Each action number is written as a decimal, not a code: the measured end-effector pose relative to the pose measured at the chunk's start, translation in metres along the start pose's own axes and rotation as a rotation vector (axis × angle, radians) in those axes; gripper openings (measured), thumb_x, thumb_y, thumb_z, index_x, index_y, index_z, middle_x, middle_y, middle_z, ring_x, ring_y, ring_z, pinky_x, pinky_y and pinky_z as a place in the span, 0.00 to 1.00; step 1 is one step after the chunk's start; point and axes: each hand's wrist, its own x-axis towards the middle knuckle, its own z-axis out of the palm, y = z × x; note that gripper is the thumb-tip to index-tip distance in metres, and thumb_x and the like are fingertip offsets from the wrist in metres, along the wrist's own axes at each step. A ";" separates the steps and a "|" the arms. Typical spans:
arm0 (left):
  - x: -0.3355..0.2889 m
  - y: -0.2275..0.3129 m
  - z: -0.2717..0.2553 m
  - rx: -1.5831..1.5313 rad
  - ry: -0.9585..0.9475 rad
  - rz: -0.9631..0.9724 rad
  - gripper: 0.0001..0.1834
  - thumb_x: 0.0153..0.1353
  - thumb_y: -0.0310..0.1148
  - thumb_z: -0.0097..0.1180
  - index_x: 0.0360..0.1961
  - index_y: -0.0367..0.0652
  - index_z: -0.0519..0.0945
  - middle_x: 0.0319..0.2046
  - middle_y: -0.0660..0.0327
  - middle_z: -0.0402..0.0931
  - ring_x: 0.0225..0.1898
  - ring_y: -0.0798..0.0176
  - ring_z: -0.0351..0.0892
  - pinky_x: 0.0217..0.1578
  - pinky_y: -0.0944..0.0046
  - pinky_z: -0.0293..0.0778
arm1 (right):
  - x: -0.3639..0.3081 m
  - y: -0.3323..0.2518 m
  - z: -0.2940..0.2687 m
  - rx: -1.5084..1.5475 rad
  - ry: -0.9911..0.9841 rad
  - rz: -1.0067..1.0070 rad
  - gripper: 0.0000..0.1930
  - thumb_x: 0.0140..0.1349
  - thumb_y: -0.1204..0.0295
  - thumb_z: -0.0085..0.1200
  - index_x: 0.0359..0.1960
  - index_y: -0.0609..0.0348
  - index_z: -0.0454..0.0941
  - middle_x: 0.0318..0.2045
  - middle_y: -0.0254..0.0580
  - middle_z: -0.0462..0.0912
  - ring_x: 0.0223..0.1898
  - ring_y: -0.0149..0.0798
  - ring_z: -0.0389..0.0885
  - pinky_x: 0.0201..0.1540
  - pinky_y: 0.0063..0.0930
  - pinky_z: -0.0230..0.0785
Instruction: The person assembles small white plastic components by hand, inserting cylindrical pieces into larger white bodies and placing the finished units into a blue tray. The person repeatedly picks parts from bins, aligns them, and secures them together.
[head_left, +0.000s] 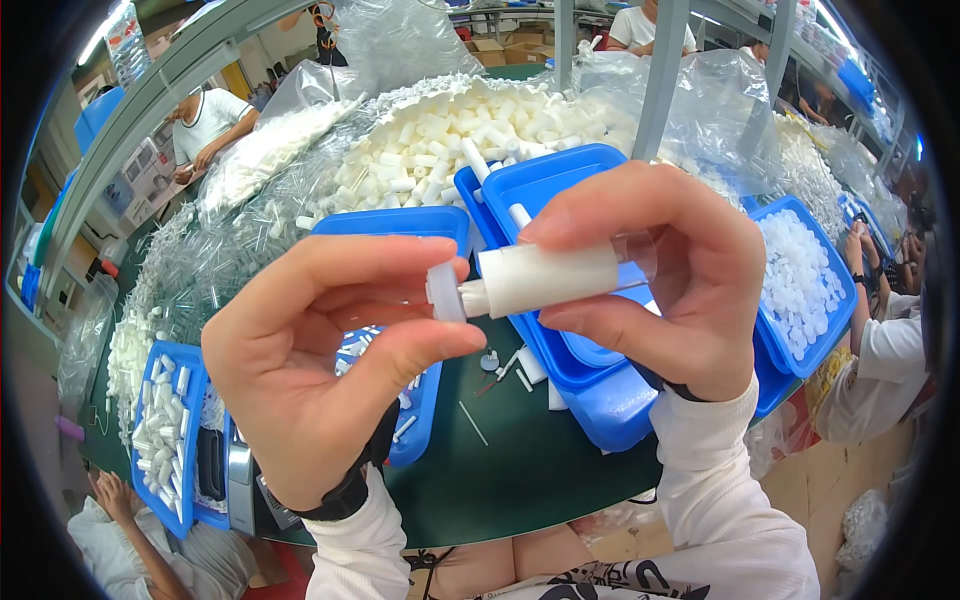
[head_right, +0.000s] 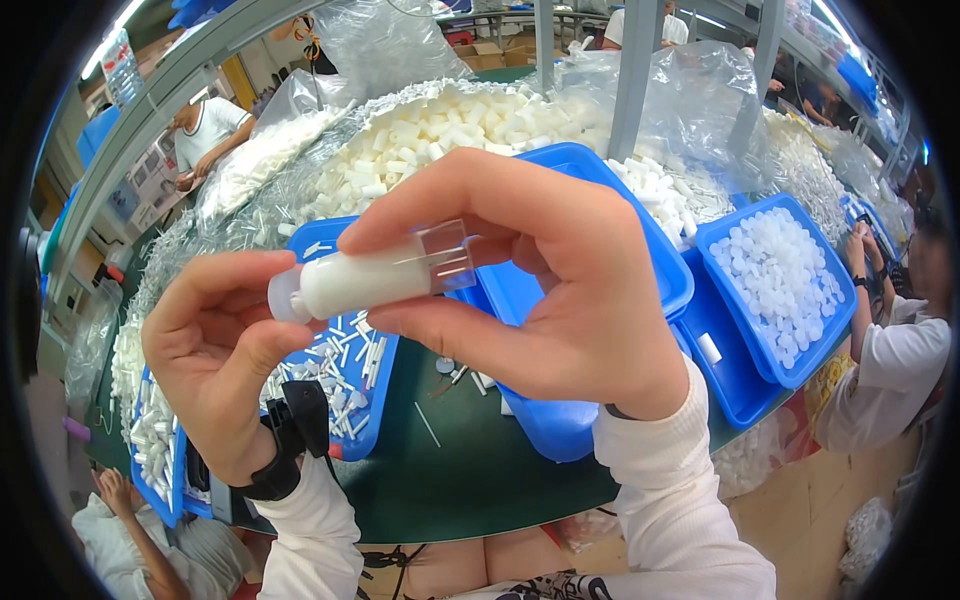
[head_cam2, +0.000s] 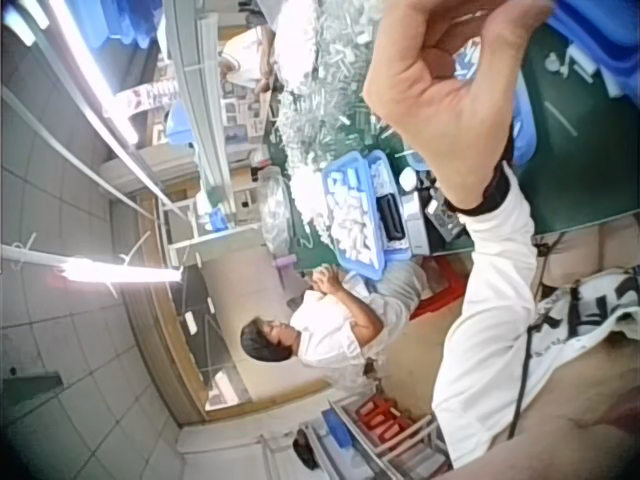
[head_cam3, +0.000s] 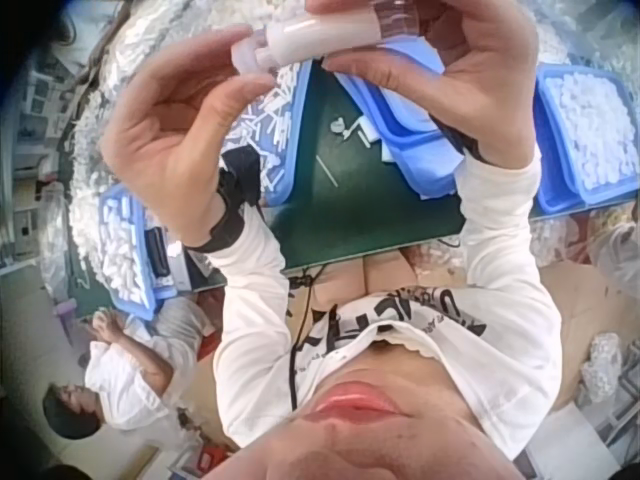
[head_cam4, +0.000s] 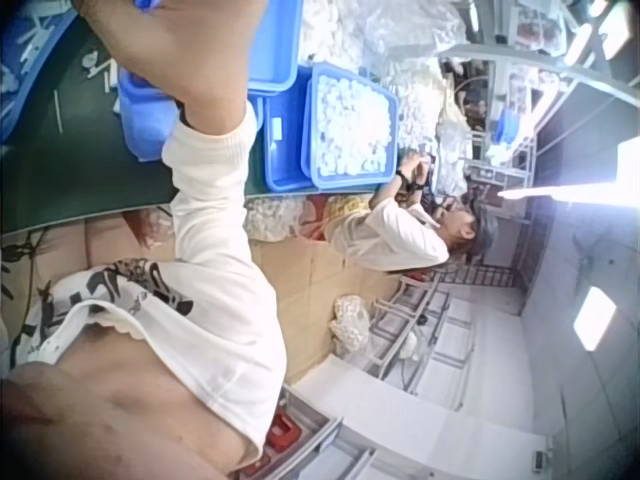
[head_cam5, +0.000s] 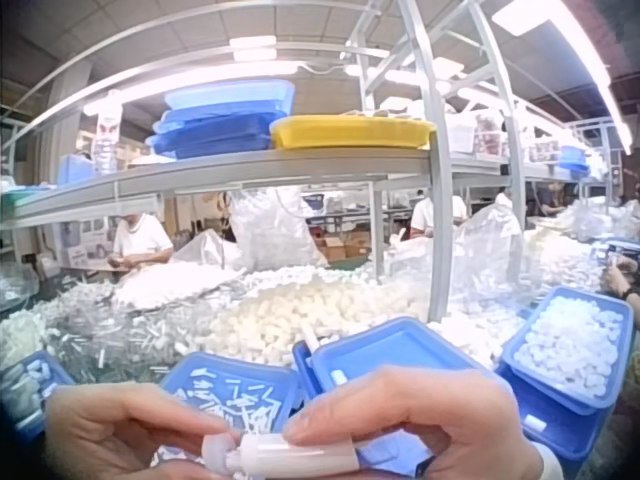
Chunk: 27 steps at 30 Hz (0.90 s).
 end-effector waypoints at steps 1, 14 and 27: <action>-0.001 0.000 -0.001 0.012 -0.010 -0.007 0.18 0.41 0.18 0.63 0.36 0.27 0.74 0.29 0.53 0.77 0.28 0.64 0.79 0.31 0.71 0.76 | 0.000 0.001 0.000 -0.007 -0.004 -0.016 0.19 0.36 0.85 0.64 0.35 0.68 0.75 0.34 0.49 0.78 0.38 0.39 0.78 0.40 0.28 0.71; -0.002 0.001 -0.001 0.023 0.032 0.071 0.20 0.42 0.24 0.67 0.37 0.28 0.75 0.28 0.57 0.76 0.29 0.66 0.79 0.31 0.72 0.74 | 0.001 0.003 0.002 0.051 0.021 -0.056 0.17 0.36 0.85 0.64 0.32 0.66 0.76 0.34 0.52 0.78 0.36 0.41 0.79 0.39 0.29 0.72; -0.004 0.003 -0.002 0.013 0.027 0.055 0.25 0.46 0.39 0.66 0.36 0.27 0.74 0.27 0.56 0.76 0.26 0.65 0.78 0.28 0.71 0.73 | 0.003 0.005 0.003 0.110 0.025 -0.128 0.17 0.34 0.86 0.62 0.30 0.64 0.74 0.38 0.56 0.76 0.37 0.42 0.79 0.40 0.32 0.73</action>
